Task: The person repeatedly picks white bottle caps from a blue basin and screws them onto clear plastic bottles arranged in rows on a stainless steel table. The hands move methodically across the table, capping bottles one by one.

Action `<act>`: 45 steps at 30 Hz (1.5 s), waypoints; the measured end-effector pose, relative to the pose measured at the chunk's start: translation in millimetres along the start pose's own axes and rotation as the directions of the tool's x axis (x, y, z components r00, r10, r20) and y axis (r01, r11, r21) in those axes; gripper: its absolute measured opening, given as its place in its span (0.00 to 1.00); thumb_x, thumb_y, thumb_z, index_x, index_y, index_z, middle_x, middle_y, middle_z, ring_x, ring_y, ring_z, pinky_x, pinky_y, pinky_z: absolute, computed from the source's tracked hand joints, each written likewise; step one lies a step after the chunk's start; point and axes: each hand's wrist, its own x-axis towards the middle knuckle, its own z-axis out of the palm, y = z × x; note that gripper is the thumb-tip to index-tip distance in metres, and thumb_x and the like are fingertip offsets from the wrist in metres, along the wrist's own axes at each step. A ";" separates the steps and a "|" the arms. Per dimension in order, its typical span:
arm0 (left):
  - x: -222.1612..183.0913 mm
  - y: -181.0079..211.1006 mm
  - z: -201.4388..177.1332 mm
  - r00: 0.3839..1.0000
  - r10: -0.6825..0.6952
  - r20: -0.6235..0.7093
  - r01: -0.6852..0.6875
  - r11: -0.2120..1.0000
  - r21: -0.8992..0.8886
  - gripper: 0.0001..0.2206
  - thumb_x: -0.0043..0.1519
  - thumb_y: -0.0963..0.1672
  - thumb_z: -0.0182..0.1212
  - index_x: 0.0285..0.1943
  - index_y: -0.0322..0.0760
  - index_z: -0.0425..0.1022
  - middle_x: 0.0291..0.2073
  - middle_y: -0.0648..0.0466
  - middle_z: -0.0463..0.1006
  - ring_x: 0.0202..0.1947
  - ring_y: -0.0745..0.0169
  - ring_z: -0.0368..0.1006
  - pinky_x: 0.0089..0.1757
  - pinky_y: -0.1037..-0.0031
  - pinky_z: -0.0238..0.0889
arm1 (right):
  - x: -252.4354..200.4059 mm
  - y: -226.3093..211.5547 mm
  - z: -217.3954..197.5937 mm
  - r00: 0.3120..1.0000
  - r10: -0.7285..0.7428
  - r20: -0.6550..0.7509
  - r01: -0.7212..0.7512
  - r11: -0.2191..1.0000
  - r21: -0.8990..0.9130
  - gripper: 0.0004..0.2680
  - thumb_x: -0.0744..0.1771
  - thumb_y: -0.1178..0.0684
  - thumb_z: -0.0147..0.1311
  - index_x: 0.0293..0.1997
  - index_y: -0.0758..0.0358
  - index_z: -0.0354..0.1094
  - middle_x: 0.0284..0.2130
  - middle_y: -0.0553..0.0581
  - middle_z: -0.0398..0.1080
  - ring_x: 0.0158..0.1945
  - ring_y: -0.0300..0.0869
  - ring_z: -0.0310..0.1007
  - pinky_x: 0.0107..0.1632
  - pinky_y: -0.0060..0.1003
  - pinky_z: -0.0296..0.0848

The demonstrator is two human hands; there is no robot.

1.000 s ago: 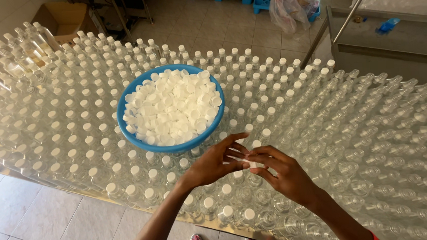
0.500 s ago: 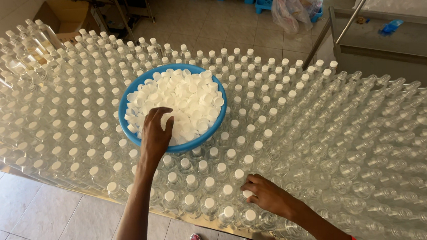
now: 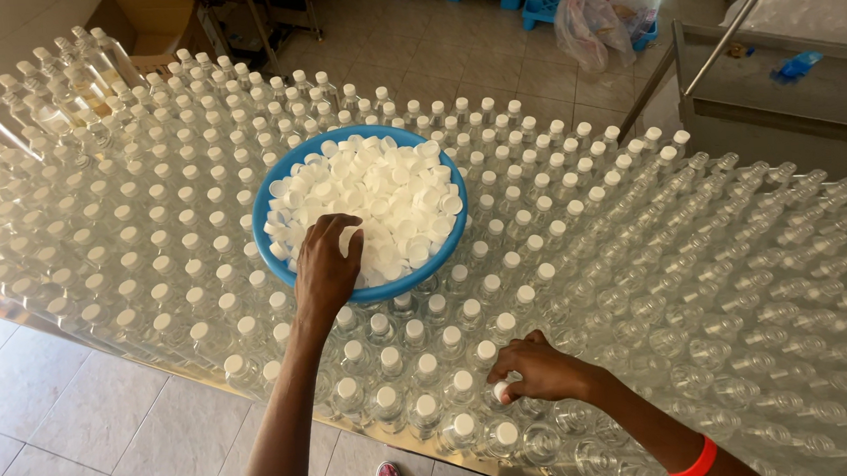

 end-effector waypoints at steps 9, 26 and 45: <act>0.8 -1.2 2.9 0.999 -0.034 0.015 0.033 0.999 0.017 0.13 0.72 0.46 0.57 0.62 0.40 0.81 0.61 0.49 0.81 0.61 0.44 0.76 0.55 0.48 0.71 | 25.9 16.1 -13.5 0.987 0.024 0.160 -0.033 0.998 0.053 0.15 0.62 0.34 0.71 0.50 0.38 0.83 0.26 0.31 0.69 0.44 0.27 0.70 0.64 0.37 0.43; 0.6 1.0 4.9 1.000 -0.016 -0.014 0.016 0.999 0.030 0.11 0.72 0.45 0.55 0.57 0.40 0.83 0.57 0.51 0.83 0.59 0.45 0.77 0.52 0.50 0.71 | -17.8 -6.5 -6.1 0.993 -0.058 -0.100 0.066 0.994 0.083 0.10 0.70 0.39 0.57 0.52 0.43 0.82 0.48 0.40 0.84 0.53 0.36 0.75 0.69 0.40 0.52; -1.9 -1.9 7.6 0.998 -0.053 -0.033 0.054 0.998 0.022 0.12 0.72 0.45 0.55 0.56 0.42 0.83 0.57 0.54 0.83 0.58 0.47 0.77 0.51 0.50 0.71 | 3.2 5.5 -12.3 0.998 -0.050 0.033 0.047 0.994 0.097 0.09 0.67 0.36 0.65 0.48 0.38 0.82 0.37 0.40 0.73 0.48 0.34 0.74 0.66 0.41 0.50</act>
